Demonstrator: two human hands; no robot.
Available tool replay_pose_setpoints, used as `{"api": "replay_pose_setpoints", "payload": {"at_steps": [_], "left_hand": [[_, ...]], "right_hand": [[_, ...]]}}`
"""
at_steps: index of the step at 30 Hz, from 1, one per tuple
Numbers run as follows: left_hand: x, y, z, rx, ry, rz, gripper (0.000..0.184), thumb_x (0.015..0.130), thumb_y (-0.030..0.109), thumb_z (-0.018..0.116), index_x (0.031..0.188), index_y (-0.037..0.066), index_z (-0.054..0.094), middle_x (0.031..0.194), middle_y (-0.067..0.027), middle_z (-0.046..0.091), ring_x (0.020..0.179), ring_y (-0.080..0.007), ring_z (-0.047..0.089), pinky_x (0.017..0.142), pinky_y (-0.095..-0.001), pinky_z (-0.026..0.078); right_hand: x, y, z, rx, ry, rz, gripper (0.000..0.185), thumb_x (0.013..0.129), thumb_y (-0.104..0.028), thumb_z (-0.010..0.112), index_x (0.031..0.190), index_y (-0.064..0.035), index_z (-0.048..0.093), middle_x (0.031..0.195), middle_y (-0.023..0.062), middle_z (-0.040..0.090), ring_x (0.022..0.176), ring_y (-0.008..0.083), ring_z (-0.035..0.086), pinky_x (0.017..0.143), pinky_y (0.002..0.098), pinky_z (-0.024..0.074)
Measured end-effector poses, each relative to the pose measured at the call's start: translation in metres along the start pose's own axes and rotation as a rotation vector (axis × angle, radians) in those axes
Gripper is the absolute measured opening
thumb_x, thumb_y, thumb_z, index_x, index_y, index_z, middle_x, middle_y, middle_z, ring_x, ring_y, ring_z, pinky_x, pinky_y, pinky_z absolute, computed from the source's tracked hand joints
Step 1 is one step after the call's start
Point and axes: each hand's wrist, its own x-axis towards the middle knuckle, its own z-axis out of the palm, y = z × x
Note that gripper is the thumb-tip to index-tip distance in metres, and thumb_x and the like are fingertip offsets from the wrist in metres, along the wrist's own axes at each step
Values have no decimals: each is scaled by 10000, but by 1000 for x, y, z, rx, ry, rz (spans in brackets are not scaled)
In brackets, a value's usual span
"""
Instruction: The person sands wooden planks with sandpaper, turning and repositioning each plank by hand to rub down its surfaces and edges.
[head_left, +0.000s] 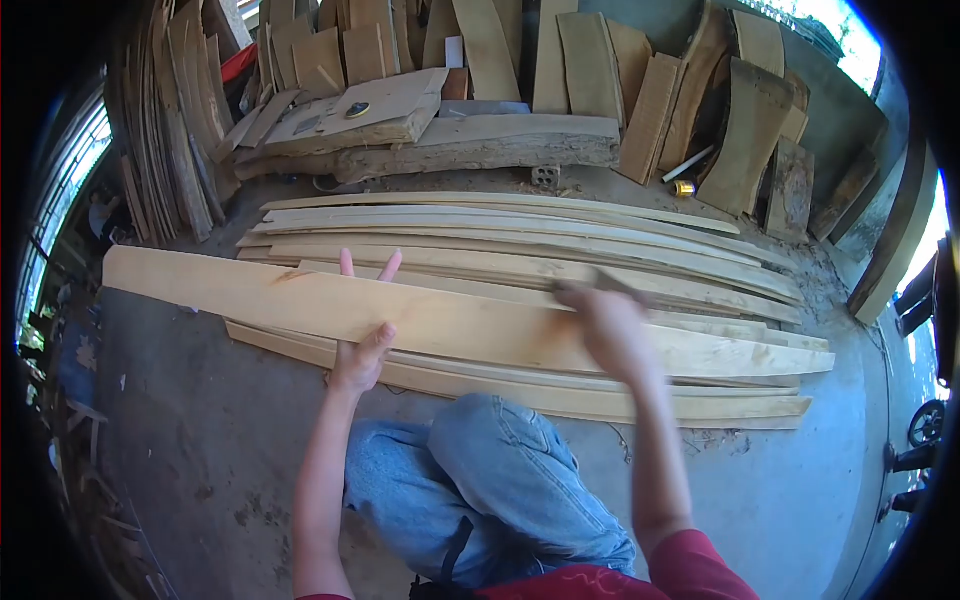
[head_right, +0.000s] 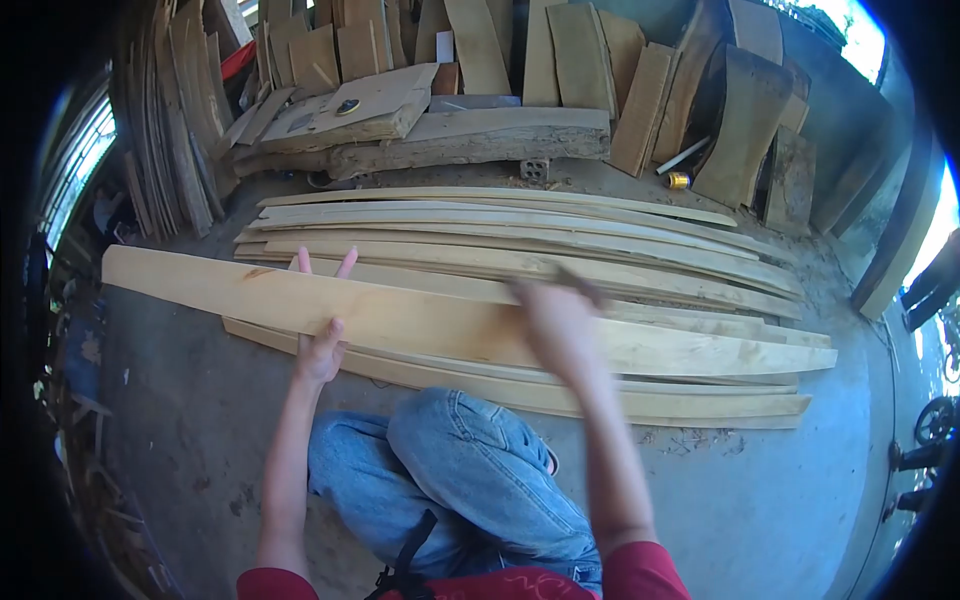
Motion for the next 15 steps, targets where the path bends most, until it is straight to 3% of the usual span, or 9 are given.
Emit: {"api": "replay_pose_setpoints", "payload": {"at_steps": [2, 3, 4, 5, 6, 10, 11, 13, 15], "left_hand": [[0, 0, 0, -11, -10, 19, 765, 846, 301, 506, 1362, 203, -51, 1400, -104, 149, 1232, -198, 274, 982, -333, 287], [0, 0, 0, -24, -6, 23, 756, 850, 303, 499, 1363, 199, -47, 1401, -99, 151, 1238, -197, 266, 988, -335, 281], [-1, 0, 0, -41, 5, 29, 746, 854, 306, 491, 1364, 196, -43, 1401, -94, 154, 1244, -197, 258, 994, -337, 274], [-3, -8, -10, 327, 105, 16, 757, 813, 493, 443, 1367, 169, 42, 1348, -53, 275, 1168, -163, 368, 896, -302, 394], [-4, -11, -16, 206, 90, -3, 749, 811, 517, 415, 1365, 156, 61, 1332, -52, 299, 1150, -165, 391, 885, -301, 405], [-1, -13, -7, 114, 140, -9, 694, 811, 565, 337, 1300, 87, 219, 1247, -60, 400, 1121, -167, 424, 873, -310, 408], [-1, -19, -13, 165, 81, -47, 737, 760, 629, 287, 1282, 112, 235, 1288, -87, 355, 1192, -189, 356, 972, -319, 318], [-2, -35, -24, 252, 173, -93, 715, 779, 613, 278, 1281, 105, 238, 1275, -88, 373, 1172, -188, 379, 950, -321, 345], [2, -34, -10, 340, 260, -148, 694, 798, 597, 270, 1279, 98, 241, 1261, -89, 391, 1152, -188, 401, 928, -322, 371]], "right_hand": [[28, -82, 18, -67, -164, -12, 352, 756, -55, 470, 1100, -98, 525, 859, 183, 609, 775, 318, 600, 717, 401, 466], [30, -110, 35, 33, -74, -185, 415, 757, -70, 489, 1170, -68, 449, 942, 198, 586, 858, 301, 586, 746, 386, 461], [38, -124, 84, 86, 363, -440, 435, 759, -76, 487, 1183, -16, 411, 1070, 206, 530, 1010, 287, 519, 853, 387, 412], [31, -143, 89, 70, 394, -407, 464, 736, -29, 469, 1192, 16, 391, 1194, 203, 442, 1148, 290, 407, 957, 407, 319], [28, -137, 93, 147, 409, -458, 501, 720, -16, 470, 1211, 8, 375, 1220, 194, 423, 1165, 295, 387, 978, 419, 287], [-12, -62, 72, 315, 286, -491, 635, 658, 98, 401, 1273, -50, 350, 1258, 155, 408, 1194, 308, 354, 1002, 410, 275], [-27, -31, 65, 243, 311, -458, 592, 672, 104, 386, 1244, -46, 396, 1234, 162, 434, 1181, 312, 372, 1001, 409, 279], [-58, 35, 51, 88, 357, -279, 547, 710, 98, 388, 1234, -53, 409, 1226, 176, 436, 1171, 320, 381, 997, 417, 275], [-83, 105, 39, 48, 512, -68, 465, 790, 97, 304, 1225, -25, 409, 1238, 176, 426, 1174, 316, 379, 1008, 392, 261]]}}
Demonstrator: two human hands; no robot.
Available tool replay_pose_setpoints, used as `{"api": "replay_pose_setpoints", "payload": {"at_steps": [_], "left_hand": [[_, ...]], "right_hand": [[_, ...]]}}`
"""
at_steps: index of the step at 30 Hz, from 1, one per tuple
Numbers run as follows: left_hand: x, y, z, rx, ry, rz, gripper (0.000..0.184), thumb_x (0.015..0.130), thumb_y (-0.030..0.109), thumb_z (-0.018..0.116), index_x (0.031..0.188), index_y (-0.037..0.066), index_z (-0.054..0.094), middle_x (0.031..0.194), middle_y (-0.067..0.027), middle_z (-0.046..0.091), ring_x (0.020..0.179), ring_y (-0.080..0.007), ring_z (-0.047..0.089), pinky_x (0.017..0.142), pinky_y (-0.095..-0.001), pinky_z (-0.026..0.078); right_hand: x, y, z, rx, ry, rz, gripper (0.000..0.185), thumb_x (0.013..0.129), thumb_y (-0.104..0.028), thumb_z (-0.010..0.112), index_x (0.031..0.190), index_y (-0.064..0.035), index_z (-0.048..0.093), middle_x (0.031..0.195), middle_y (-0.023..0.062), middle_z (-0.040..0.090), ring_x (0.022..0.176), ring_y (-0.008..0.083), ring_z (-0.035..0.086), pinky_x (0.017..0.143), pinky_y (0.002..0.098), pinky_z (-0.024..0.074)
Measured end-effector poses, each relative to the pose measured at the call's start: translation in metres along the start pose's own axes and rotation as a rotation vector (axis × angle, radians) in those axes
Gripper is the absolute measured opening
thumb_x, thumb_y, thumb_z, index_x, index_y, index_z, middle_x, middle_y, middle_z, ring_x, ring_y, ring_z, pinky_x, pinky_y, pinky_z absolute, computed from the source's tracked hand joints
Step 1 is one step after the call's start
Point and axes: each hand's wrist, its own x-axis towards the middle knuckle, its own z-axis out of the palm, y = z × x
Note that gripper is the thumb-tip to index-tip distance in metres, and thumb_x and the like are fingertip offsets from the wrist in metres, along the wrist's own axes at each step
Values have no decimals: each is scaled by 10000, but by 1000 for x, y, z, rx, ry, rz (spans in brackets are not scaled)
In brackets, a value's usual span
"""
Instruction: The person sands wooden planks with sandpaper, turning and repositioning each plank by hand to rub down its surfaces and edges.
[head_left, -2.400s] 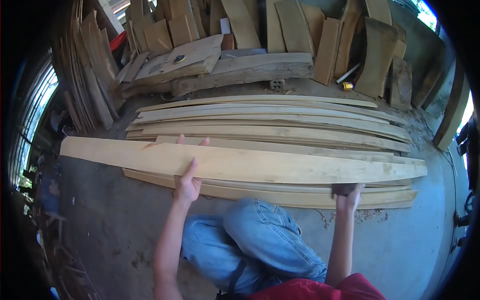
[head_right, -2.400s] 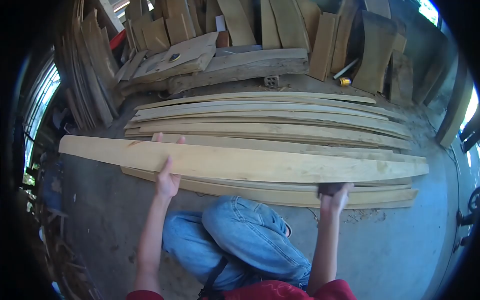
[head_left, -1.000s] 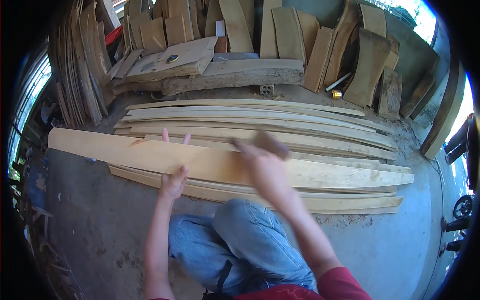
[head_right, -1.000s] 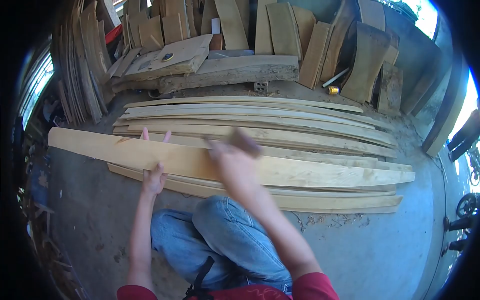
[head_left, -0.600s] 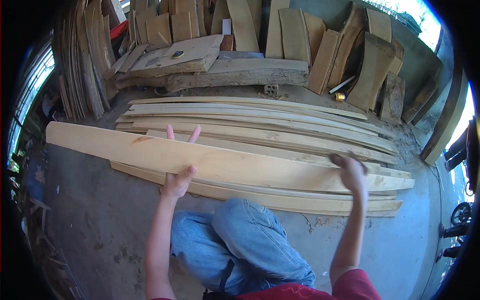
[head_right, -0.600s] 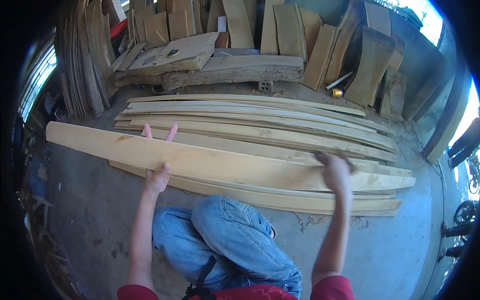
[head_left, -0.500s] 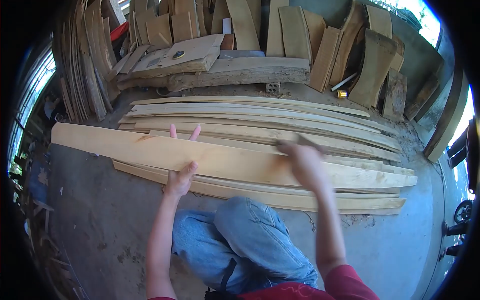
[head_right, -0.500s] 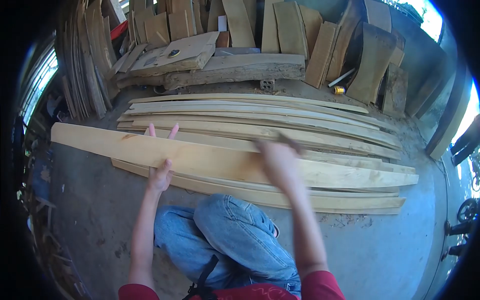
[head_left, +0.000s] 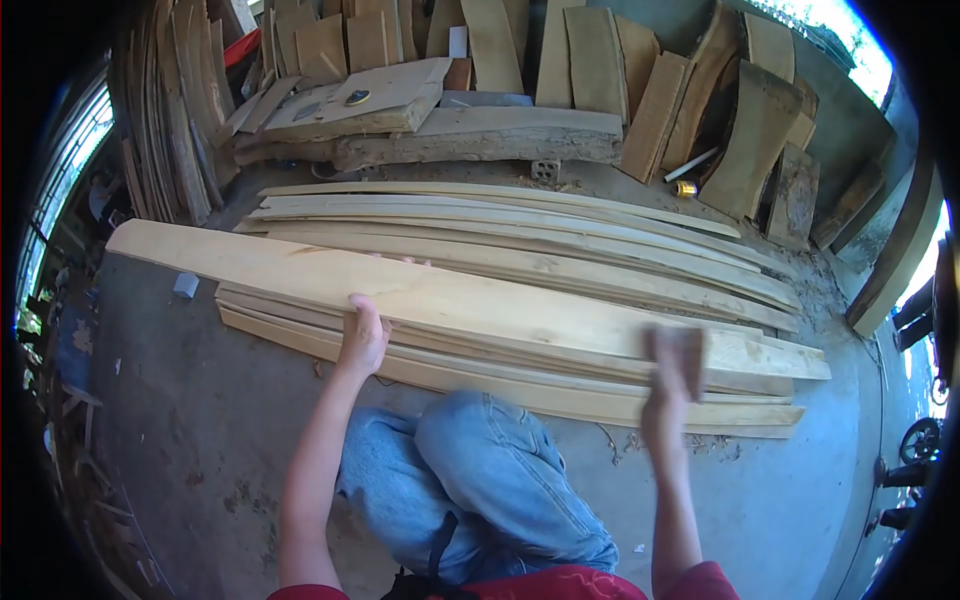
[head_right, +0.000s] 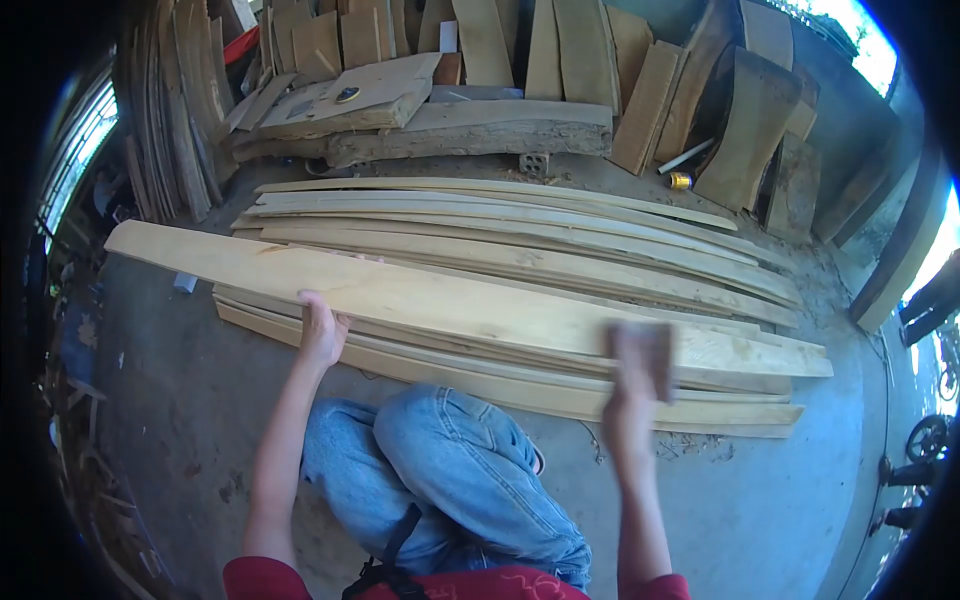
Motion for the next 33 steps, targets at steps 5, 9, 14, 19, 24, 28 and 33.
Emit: {"api": "replay_pose_setpoints", "payload": {"at_steps": [5, 9, 14, 19, 24, 28, 33], "left_hand": [[11, 39, 43, -209, 149, -162, 684, 820, 599, 289, 1189, 31, 383, 1105, -97, 512, 973, -176, 543, 734, -298, 502], [16, 37, 46, -221, 242, -311, 753, 786, 640, 331, 1177, -1, 380, 1036, -114, 536, 861, -189, 592, 716, -288, 520], [13, 37, 45, -206, 235, -352, 740, 790, 629, 344, 1177, -1, 376, 1013, -117, 541, 850, -198, 594, 725, -296, 521], [14, 38, 45, -246, 262, -358, 695, 801, 587, 393, 1161, -7, 383, 970, -122, 541, 834, -205, 595, 740, -311, 519], [15, 34, 41, -260, 243, -381, 657, 810, 561, 413, 1147, -3, 393, 965, -112, 541, 834, -192, 595, 725, -310, 522], [16, 41, 49, -256, 240, -306, 620, 811, 557, 413, 1112, 15, 425, 971, -113, 548, 839, -179, 593, 702, -302, 528], [13, 38, 41, -260, 233, -260, 516, 828, 485, 420, 1085, 39, 467, 1000, -108, 557, 889, -168, 564, 686, -301, 504]], "right_hand": [[7, 39, 21, 160, 467, 270, 488, 824, 79, 340, 1300, -6, 276, 1306, 163, 346, 1204, 246, 320, 1021, 337, 192], [41, -67, 76, -46, 138, -73, 429, 800, 58, 390, 1219, -24, 420, 1302, 172, 340, 1249, 329, 222, 1022, 421, 159], [52, -114, 97, 285, -181, -381, 521, 717, 51, 437, 1224, -66, 425, 1288, 84, 394, 1247, 330, 254, 1019, 467, 189], [7, -1, 65, 75, -35, -141, 623, 629, 166, 353, 1189, -78, 475, 1266, 132, 412, 1259, 319, 234, 1049, 443, 123], [-75, 190, -5, -122, 409, 692, 439, 765, 102, 321, 1150, -25, 488, 1161, 131, 509, 1052, 277, 483, 908, 371, 351], [-131, 252, -14, 299, 526, 1109, 447, 894, -323, 380, 1205, -4, 409, 1127, 162, 518, 997, 235, 522, 821, 354, 429], [-41, 148, -23, 1403, 648, 986, 553, 894, -442, 306, 1169, 29, 399, 1143, 139, 488, 1043, 257, 484, 900, 369, 404]]}}
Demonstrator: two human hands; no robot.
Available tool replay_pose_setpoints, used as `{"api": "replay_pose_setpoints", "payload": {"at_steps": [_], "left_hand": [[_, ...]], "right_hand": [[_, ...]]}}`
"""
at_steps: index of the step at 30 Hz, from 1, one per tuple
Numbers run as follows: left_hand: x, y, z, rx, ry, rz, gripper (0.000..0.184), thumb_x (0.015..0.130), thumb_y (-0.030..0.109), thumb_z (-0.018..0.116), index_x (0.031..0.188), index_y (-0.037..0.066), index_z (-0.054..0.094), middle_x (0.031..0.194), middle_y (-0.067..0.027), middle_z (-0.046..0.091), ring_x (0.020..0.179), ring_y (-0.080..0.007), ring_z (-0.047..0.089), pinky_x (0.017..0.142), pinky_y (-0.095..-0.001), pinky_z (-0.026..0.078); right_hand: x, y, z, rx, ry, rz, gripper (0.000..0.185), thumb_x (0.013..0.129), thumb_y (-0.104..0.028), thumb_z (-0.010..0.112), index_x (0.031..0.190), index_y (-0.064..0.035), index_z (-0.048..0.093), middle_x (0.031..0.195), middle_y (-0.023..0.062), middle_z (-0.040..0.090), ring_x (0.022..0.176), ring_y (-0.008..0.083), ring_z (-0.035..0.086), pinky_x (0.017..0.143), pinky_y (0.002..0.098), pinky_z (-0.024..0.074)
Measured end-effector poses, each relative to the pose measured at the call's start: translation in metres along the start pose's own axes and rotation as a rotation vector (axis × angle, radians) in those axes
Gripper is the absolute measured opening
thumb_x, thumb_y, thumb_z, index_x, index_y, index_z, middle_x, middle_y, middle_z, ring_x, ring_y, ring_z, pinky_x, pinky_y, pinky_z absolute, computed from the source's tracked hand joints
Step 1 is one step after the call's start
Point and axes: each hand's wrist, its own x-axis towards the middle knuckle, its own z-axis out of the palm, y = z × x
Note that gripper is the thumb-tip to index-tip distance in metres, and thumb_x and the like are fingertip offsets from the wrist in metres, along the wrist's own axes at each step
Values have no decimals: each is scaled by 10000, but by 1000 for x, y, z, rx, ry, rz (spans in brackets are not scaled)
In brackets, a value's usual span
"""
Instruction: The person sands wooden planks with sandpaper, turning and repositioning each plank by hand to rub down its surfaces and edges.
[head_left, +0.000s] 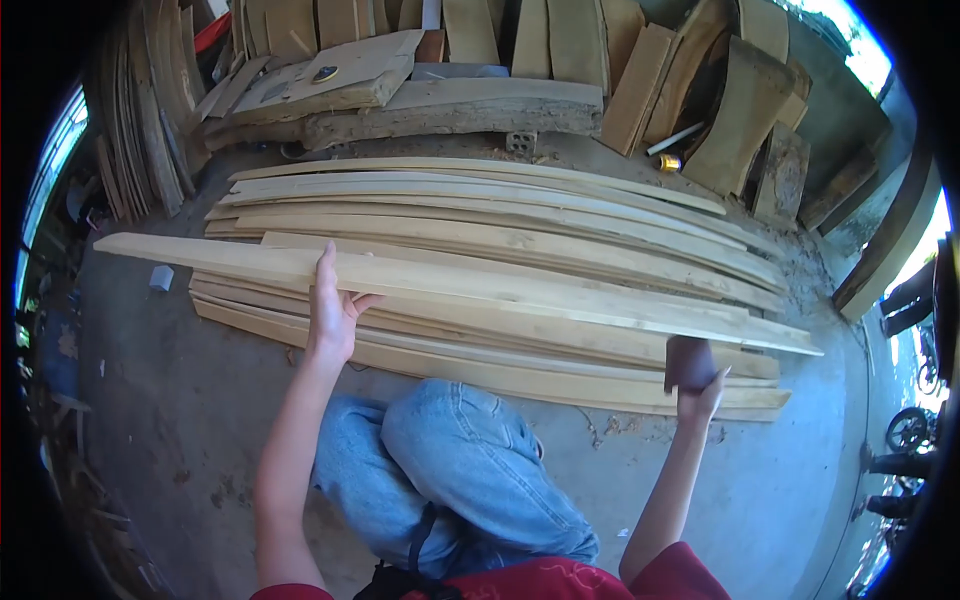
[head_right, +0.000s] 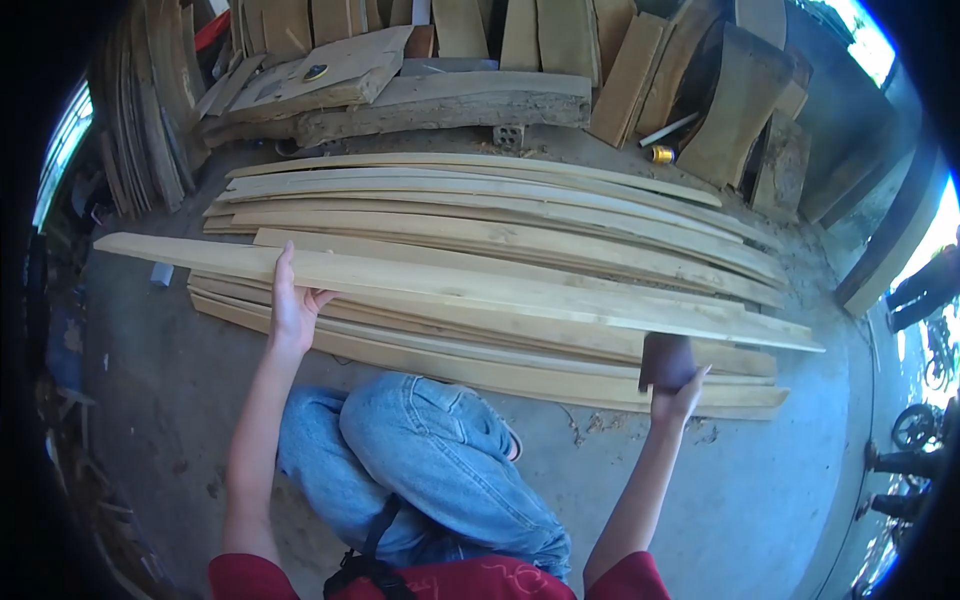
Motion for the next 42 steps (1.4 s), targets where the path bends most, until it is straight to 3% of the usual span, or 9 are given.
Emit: {"api": "replay_pose_setpoints", "payload": {"at_steps": [7, 15, 20, 25, 29, 31, 34, 36, 42], "left_hand": [[10, 5, -18, -212, 60, 185, 425, 812, 305, 391, 1077, -10, 497, 1046, -118, 559, 1020, -211, 488, 913, -342, 335], [-8, 34, -26, -249, -301, 631, 689, 821, 449, 363, 1348, 75, 121, 1357, -162, 236, 1239, -292, 272, 1006, -434, 236], [-27, 24, -8, -76, -889, 346, 842, 779, 398, 528, 1363, 169, -33, 1394, -193, 105, 1265, -289, 225, 1013, -400, 230], [-34, 19, -9, -173, -618, 312, 680, 827, 131, 468, 1351, 203, 40, 1326, -294, 210, 1223, -292, 307, 993, -372, 276], [-31, 21, -16, -128, -555, 265, 603, 783, 23, 418, 1301, 186, 156, 1323, -293, 219, 1233, -295, 288, 1010, -377, 243], [-30, 20, -17, -89, -575, 294, 617, 774, 17, 424, 1302, 185, 154, 1329, -285, 218, 1232, -289, 290, 1013, -372, 233], [-27, 18, -19, -85, -582, 314, 626, 762, 25, 442, 1297, 183, 158, 1331, -281, 216, 1231, -290, 291, 1015, -375, 226], [-27, 18, -21, -63, -567, 323, 633, 755, 40, 458, 1296, 183, 162, 1331, -282, 217, 1229, -293, 294, 1014, -382, 225], [-26, 22, -28, -12, -542, 353, 663, 727, 99, 513, 1290, 182, 172, 1321, -285, 240, 1214, -310, 311, 1000, -399, 237]], "right_hand": [[4, 9, 39, -10, 13, 81, 427, 788, -329, 601, 1033, 0, 481, 918, 68, 544, 813, 185, 546, 706, 319, 482], [-49, 31, 90, 206, -49, 15, 352, 833, -177, 530, 1109, 25, 448, 1064, 120, 522, 995, 228, 516, 872, 354, 429], [-106, 65, 142, 303, -153, 113, 364, 863, -192, 486, 1153, 14, 408, 1112, 115, 506, 1031, 207, 497, 886, 323, 418], [-145, 95, 154, 206, -175, 248, 506, 886, -445, 329, 1228, -73, 355, 1225, 64, 425, 1130, 209, 397, 947, 362, 332], [-104, 101, 97, -58, 334, 59, 477, 901, -415, 336, 1177, -35, 413, 1151, 89, 484, 1036, 207, 483, 869, 339, 402], [-99, 84, 77, -187, 423, -429, 469, 925, -330, 301, 1246, 10, 338, 1287, 134, 363, 1189, 224, 350, 984, 303, 272], [-131, 65, 104, -785, -5, -1044, 449, 928, -196, 229, 1313, 32, 196, 1350, 170, 257, 1256, 226, 244, 1034, 326, 161], [-149, 60, 152, -996, -746, -1033, 537, 696, 66, 451, 1227, 16, 385, 1273, 200, 371, 1213, 305, 328, 1009, 445, 219], [-203, 92, 227, -1101, -1358, -1142, 489, 735, -103, 525, 1218, -119, 445, 1287, 20, 406, 1239, 276, 296, 1039, 471, 123]]}}
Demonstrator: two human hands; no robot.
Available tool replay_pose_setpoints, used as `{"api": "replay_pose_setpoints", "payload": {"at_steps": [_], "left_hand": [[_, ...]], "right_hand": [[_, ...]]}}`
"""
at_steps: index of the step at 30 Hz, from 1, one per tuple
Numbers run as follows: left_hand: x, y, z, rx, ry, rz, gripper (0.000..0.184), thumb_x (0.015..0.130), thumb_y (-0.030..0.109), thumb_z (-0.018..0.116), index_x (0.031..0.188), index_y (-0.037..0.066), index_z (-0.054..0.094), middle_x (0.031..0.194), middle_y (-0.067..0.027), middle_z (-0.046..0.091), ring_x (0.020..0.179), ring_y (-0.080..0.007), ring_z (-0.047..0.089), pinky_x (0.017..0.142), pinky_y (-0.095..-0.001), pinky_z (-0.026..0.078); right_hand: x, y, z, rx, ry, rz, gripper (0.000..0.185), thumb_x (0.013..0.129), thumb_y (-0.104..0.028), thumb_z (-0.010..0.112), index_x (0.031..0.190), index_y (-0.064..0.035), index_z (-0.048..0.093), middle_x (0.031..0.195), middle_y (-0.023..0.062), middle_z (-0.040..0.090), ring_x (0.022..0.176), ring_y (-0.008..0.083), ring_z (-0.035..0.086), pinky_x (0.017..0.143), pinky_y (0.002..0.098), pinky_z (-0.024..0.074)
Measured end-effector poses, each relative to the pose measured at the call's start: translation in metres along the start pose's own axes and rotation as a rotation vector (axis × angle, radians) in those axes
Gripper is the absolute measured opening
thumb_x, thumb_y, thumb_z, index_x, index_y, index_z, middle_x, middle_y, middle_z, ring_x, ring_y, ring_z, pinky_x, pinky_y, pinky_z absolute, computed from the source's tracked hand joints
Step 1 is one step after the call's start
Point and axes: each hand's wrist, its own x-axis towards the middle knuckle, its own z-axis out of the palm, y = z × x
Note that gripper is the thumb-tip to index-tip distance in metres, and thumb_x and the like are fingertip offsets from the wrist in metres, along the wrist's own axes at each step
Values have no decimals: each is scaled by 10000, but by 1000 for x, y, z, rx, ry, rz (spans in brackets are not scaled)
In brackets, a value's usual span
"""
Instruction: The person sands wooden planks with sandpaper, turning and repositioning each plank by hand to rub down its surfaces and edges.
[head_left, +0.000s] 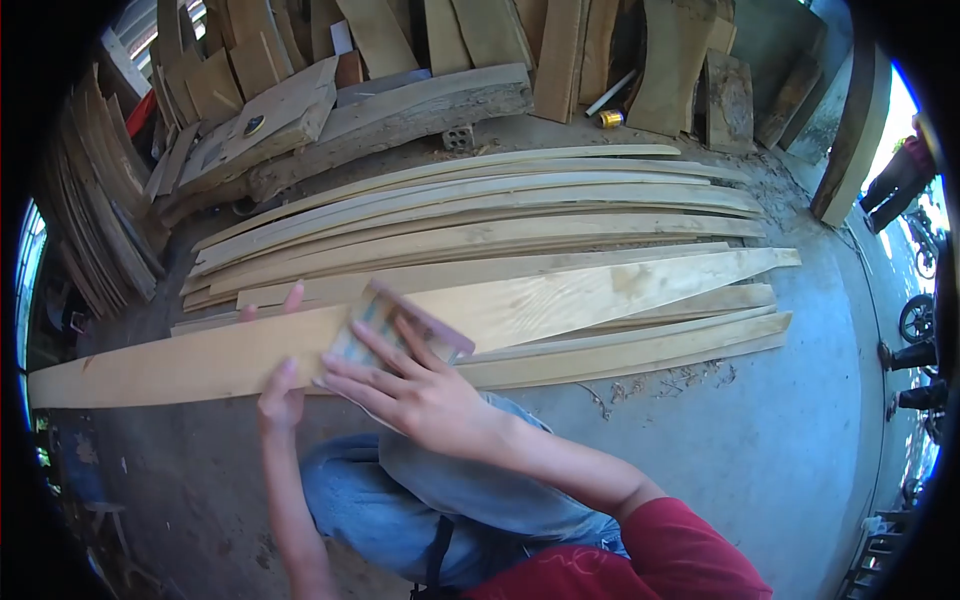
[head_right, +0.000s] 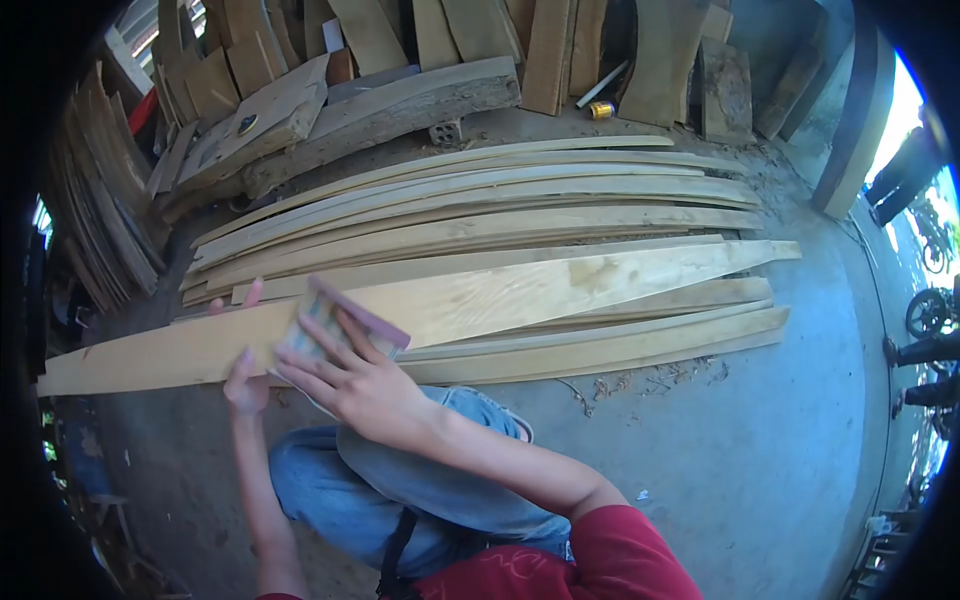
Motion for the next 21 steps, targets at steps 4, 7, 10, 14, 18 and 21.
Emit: {"api": "replay_pose_setpoints", "payload": {"at_steps": [4, 7, 10, 14, 18, 21], "left_hand": [[-1, 2, -8, 105, -35, 44, 630, 694, 91, 542, 1231, 182, 226, 1308, -288, 262, 1214, -278, 309, 1003, -368, 220], [-3, 1, -13, 128, -49, 10, 611, 691, 88, 547, 1210, 173, 236, 1303, -284, 275, 1223, -271, 297, 1013, -362, 196], [-5, -2, -13, 111, -28, 6, 590, 714, 79, 514, 1226, 162, 234, 1302, -264, 291, 1228, -282, 289, 1022, -374, 182], [-7, -5, -9, 53, 65, -72, 516, 780, 98, 425, 1269, 126, 262, 1322, -202, 289, 1244, -268, 269, 1033, -371, 201], [-3, -5, -3, -1, 257, -139, 493, 788, 129, 415, 1259, 90, 275, 1295, -177, 338, 1221, -244, 309, 1022, -360, 241], [-5, -3, 3, 1, 313, -180, 496, 784, 142, 414, 1256, 85, 274, 1268, -177, 371, 1198, -241, 341, 990, -355, 299]], "right_hand": [[-92, 61, -16, -135, 81, 310, 637, 634, 112, 450, 1213, -155, 449, 1325, 168, 304, 1271, 336, 193, 1038, 490, 79], [-181, 124, -69, -445, 418, 693, 395, 831, 54, 362, 1201, -49, 457, 1208, 111, 478, 1214, 260, 336, 1035, 379, 183], [-247, 163, -88, -262, 748, 954, 368, 895, -31, 304, 1256, -29, 376, 1231, 118, 449, 1132, 232, 413, 1008, 324, 236], [-186, 128, -26, -520, 699, 766, 513, 798, 108, 330, 1298, 12, 270, 1330, 148, 318, 1266, 269, 226, 1043, 380, 152], [-118, 80, 7, -236, 709, 515, 362, 842, -4, 339, 1187, 80, 408, 1239, 244, 397, 1229, 455, 177, 990, 455, 244], [-142, 106, 3, -324, 597, 316, 302, 795, 58, 392, 1071, 54, 514, 1072, 241, 532, 1153, 450, 344, 992, 495, 228]]}}
